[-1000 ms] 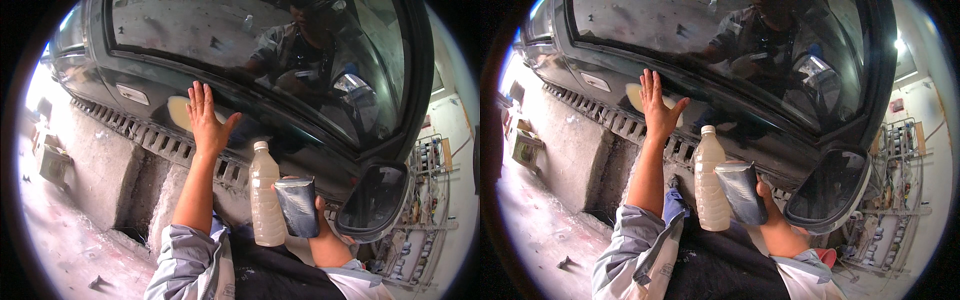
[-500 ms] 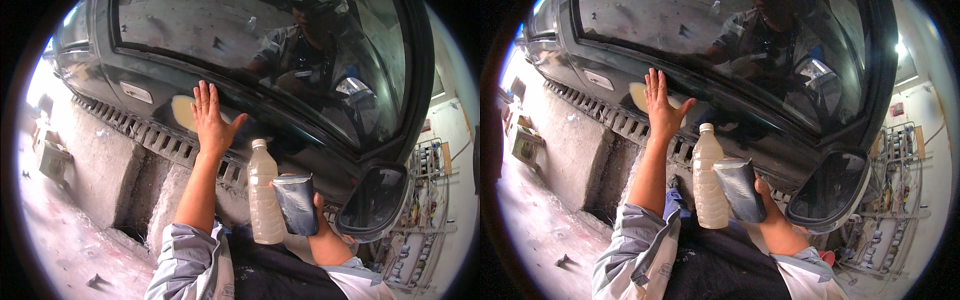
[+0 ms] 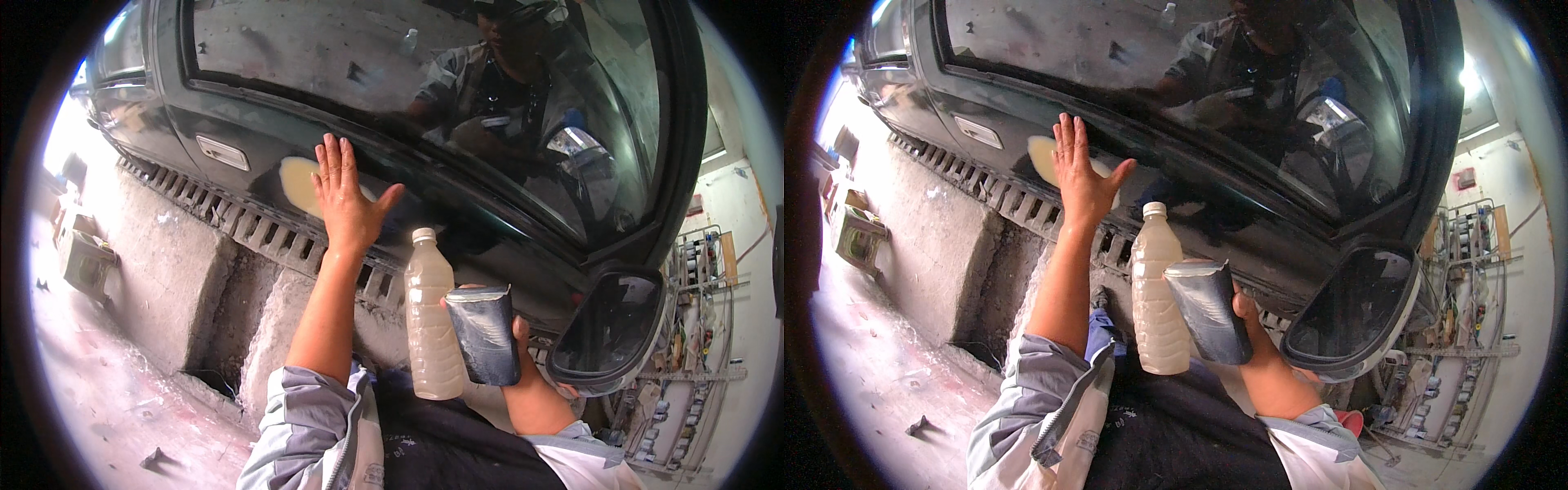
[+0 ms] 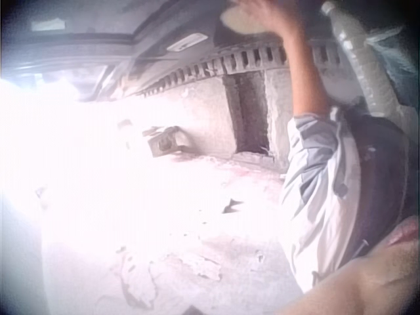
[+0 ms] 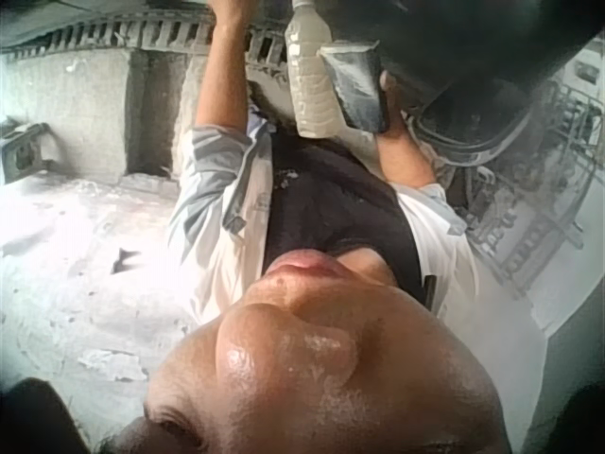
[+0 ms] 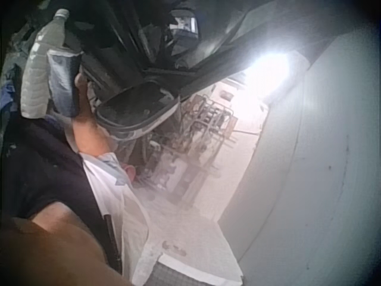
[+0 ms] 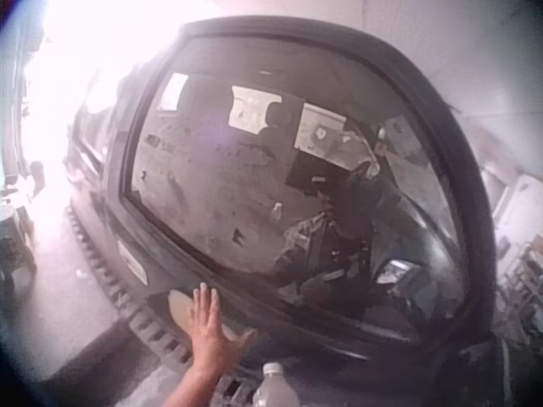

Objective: The person pours a liquid from a plastic bottle onto the side of a dark-colored pickup truck and rubs the area with a sponge. The person moves along the vehicle, repeating the pour-and-rub action on different sections of the door and fender.

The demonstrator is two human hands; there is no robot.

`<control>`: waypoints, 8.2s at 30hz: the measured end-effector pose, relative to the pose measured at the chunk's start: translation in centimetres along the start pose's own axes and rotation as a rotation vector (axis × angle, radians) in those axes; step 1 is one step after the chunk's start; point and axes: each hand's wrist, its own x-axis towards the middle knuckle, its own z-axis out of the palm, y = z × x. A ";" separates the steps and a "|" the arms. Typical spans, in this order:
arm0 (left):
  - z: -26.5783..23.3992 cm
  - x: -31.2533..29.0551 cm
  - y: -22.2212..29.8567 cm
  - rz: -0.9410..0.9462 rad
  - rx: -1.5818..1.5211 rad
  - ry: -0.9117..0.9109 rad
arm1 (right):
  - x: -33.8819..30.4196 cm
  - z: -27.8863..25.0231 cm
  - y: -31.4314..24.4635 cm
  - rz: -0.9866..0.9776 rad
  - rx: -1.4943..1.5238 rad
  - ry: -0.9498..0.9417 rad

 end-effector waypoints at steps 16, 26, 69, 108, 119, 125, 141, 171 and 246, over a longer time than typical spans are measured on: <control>-3.4 3.2 -6.3 -0.103 0.016 0.091 | 0.4 0.6 -0.1 0.025 0.022 -0.034; -3.2 3.2 -3.3 -0.149 0.106 0.017 | 0.8 1.3 0.1 0.033 -0.007 -0.004; -2.0 1.9 -4.1 -0.071 0.197 0.075 | 2.7 3.3 -0.2 0.098 -0.094 -0.057; 5.3 3.0 -3.1 -0.121 -0.109 0.437 | 3.7 2.3 -0.5 0.107 -0.074 -0.105; 6.7 -2.0 -4.2 0.057 -0.087 0.278 | 3.2 6.7 0.8 -0.010 -0.086 0.218; 5.2 -7.8 -3.1 0.305 0.122 -0.172 | 6.6 7.6 2.4 -0.003 -0.114 0.113; -8.6 -9.4 -6.0 -0.646 -1.131 -0.870 | 2.3 7.6 4.0 -0.149 -0.142 -0.030; -49.9 -13.5 -29.6 -0.588 -0.746 -0.112 | 21.0 36.9 28.0 0.315 -0.353 -0.605; -57.7 -31.3 -57.9 -1.553 0.369 0.583 | 51.6 30.8 38.0 0.563 -0.355 -0.203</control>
